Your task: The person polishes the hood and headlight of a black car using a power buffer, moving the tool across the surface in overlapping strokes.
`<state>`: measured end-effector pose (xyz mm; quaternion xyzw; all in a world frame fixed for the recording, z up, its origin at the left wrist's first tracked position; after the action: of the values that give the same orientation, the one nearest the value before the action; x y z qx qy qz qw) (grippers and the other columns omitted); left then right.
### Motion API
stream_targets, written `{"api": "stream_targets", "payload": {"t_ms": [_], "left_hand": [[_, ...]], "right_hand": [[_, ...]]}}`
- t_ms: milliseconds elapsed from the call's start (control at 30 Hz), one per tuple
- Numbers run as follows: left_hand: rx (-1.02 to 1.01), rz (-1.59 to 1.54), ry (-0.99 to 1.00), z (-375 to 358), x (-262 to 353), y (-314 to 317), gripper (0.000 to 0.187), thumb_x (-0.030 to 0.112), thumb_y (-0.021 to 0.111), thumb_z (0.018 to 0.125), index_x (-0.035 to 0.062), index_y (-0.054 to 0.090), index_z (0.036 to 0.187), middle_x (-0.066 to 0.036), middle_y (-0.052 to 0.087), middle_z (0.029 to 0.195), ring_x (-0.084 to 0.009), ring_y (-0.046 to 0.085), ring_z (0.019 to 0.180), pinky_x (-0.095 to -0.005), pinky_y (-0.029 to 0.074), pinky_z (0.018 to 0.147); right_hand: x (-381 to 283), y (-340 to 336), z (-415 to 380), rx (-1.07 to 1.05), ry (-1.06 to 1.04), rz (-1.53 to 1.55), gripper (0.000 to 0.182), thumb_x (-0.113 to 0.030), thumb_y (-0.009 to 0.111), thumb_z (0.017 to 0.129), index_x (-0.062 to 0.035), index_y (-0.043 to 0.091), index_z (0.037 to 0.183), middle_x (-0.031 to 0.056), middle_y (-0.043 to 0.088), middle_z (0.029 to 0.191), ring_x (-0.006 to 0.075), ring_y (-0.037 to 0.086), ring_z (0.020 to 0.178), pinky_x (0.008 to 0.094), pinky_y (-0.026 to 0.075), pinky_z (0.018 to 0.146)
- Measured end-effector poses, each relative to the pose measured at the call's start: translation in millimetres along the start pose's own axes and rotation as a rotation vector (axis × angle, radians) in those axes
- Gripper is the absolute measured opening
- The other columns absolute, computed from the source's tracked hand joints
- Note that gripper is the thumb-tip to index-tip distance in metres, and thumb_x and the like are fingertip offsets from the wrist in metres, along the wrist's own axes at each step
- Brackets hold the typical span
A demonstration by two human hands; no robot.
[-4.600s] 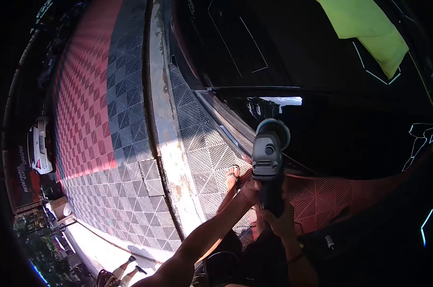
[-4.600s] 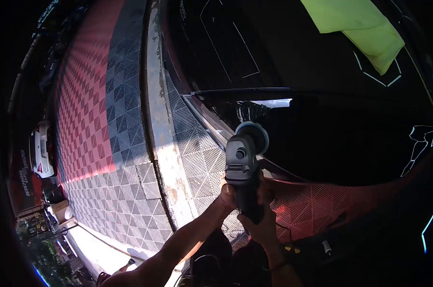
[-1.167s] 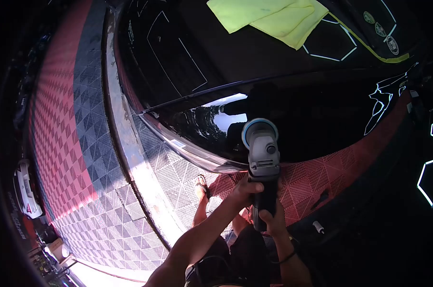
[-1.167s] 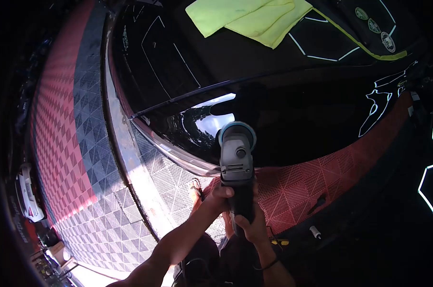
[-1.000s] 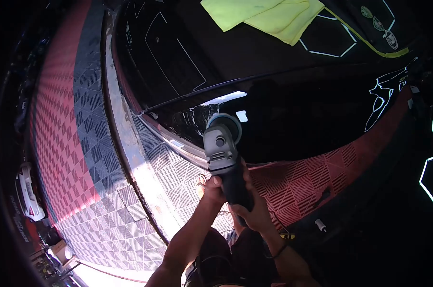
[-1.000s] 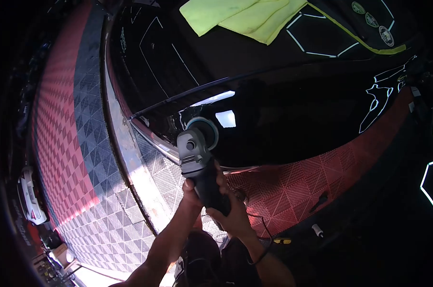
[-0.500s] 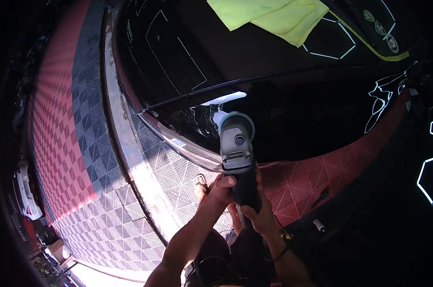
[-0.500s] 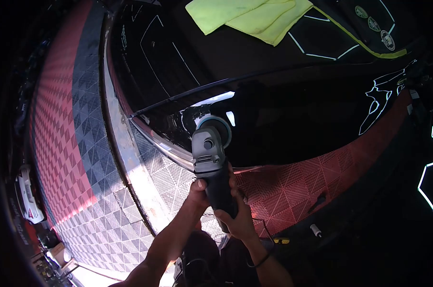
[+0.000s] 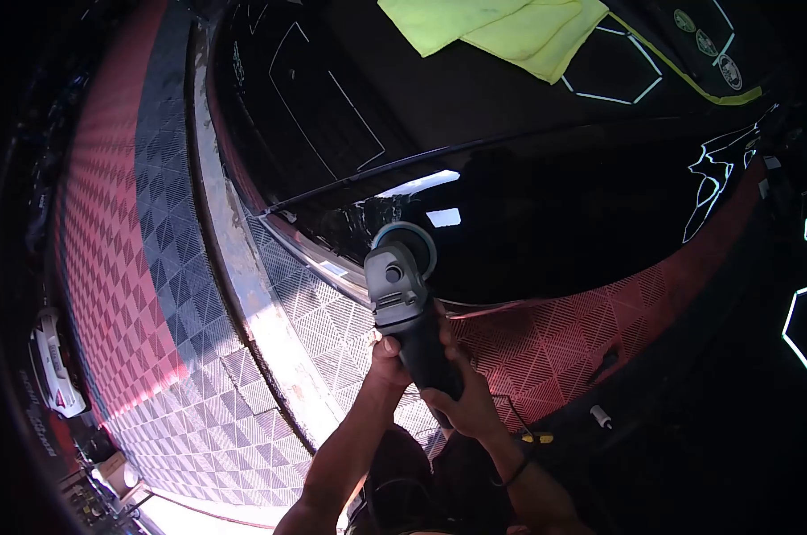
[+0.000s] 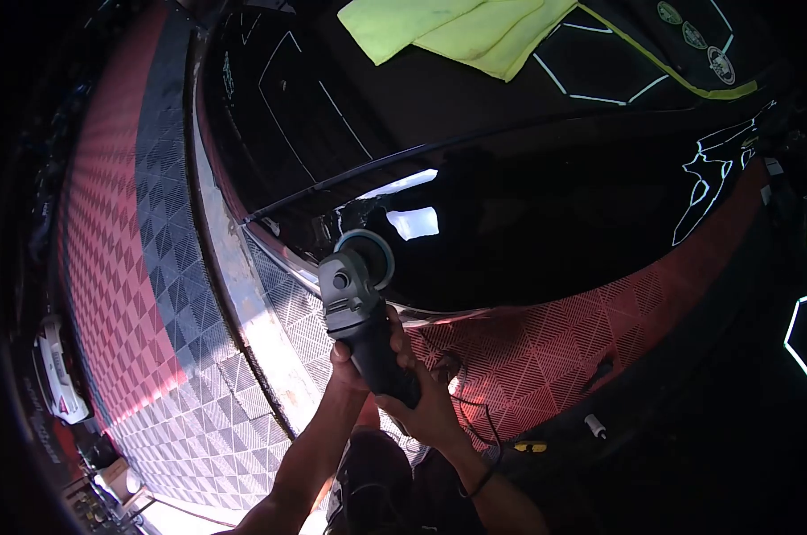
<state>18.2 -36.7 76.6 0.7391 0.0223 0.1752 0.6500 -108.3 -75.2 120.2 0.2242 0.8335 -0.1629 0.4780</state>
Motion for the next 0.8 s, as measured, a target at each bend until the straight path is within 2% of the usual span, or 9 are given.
{"api": "stream_targets", "payload": {"t_ms": [67,267,333,400,467,500,600,733,800], "left_hand": [[-0.021,-0.004,0.002,-3.0,4.4,-4.5,0.086,0.043,0.081,0.066,-0.0030,0.041,0.127,-0.017,0.061,0.096,-0.0299,0.066,0.087,-0.0387,0.056,0.077],[-0.043,0.038,-0.043,13.3,0.9,12.4,0.096,0.041,0.080,0.065,-0.0040,0.035,0.136,-0.024,0.055,0.119,-0.0340,0.065,0.093,-0.0414,0.055,0.081],[-0.047,0.085,-0.110,22.6,-11.7,20.2,0.093,0.040,0.079,0.066,-0.0034,0.036,0.136,-0.026,0.050,0.127,-0.0353,0.064,0.098,-0.0415,0.055,0.081],[-0.071,0.086,-0.151,32.9,-22.2,29.9,0.089,0.038,0.077,0.066,-0.0022,0.039,0.135,-0.025,0.050,0.128,-0.0357,0.062,0.102,-0.0417,0.053,0.084],[-0.092,0.152,-0.215,41.5,-37.4,33.4,0.090,0.038,0.076,0.069,-0.0044,0.036,0.136,-0.027,0.047,0.130,-0.0376,0.063,0.101,-0.0435,0.055,0.082],[-0.076,0.160,-0.259,44.5,-40.7,42.9,0.089,0.037,0.077,0.067,-0.0037,0.037,0.136,-0.025,0.048,0.130,-0.0363,0.063,0.102,-0.0421,0.054,0.084],[-0.056,0.193,-0.346,49.5,-53.8,48.3,0.088,0.035,0.078,0.067,-0.0028,0.038,0.136,-0.023,0.050,0.129,-0.0351,0.063,0.101,-0.0401,0.054,0.084],[-0.025,0.207,-0.474,45.4,-60.3,39.0,0.069,0.023,0.079,0.068,-0.0017,0.049,0.125,-0.017,0.060,0.112,-0.0263,0.063,0.098,-0.0398,0.050,0.088],[-0.006,0.179,-0.435,38.6,-63.7,30.1,0.068,0.023,0.080,0.067,-0.0017,0.050,0.123,-0.015,0.063,0.106,-0.0243,0.064,0.094,-0.0374,0.051,0.087]], "right_hand": [[-5.0,2.8,2.7,-0.065,0.062,-0.007,0.081,-0.035,0.075,0.074,0.0042,0.038,0.135,0.0232,0.055,0.122,0.0325,0.057,0.114,0.0378,0.045,0.096],[2.1,-4.0,0.5,-0.089,0.121,0.079,0.083,-0.038,0.074,0.072,0.0028,0.038,0.135,0.0203,0.057,0.120,0.0314,0.058,0.112,0.0377,0.046,0.094],[11.8,-13.4,-4.8,0.082,-0.062,0.153,0.080,-0.037,0.075,0.075,0.0020,0.039,0.134,0.0176,0.062,0.107,0.0251,0.063,0.102,0.0351,0.049,0.088],[25.4,-21.8,-12.5,0.083,-0.047,0.186,0.083,-0.038,0.074,0.075,0.0022,0.036,0.136,0.0153,0.063,0.104,0.0246,0.064,0.098,0.0349,0.049,0.087],[33.3,-29.0,-22.1,0.106,0.059,0.470,0.085,-0.040,0.074,0.075,0.0035,0.035,0.137,0.0121,0.063,0.098,0.0224,0.065,0.089,0.0333,0.052,0.080],[47.0,-33.3,-20.6,0.185,-0.074,0.395,0.081,-0.043,0.073,0.075,0.0037,0.038,0.132,0.0093,0.062,0.090,0.0189,0.065,0.078,0.0309,0.053,0.070],[54.6,-40.4,-32.6,0.150,0.028,0.611,0.075,-0.044,0.073,0.075,0.0018,0.043,0.125,0.0077,0.061,0.091,0.0157,0.063,0.078,0.0288,0.052,0.067],[62.7,-49.1,-35.7,0.114,0.029,0.621,0.069,-0.042,0.074,0.075,-0.0002,0.045,0.121,0.0078,0.061,0.095,0.0163,0.062,0.082,0.0293,0.051,0.071],[64.9,-53.0,-32.9,0.096,0.063,0.520,0.072,-0.040,0.075,0.074,0.0009,0.043,0.124,0.0093,0.061,0.100,0.0183,0.062,0.088,0.0304,0.051,0.076]]}}
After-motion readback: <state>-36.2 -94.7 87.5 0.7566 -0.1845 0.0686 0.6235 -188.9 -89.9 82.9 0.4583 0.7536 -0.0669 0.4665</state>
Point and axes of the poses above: each hand's wrist, its own z-axis towards the middle knuckle, its own y-axis out of the palm, x = y × z, the point moved 3 cm from there along z, towards the middle knuckle
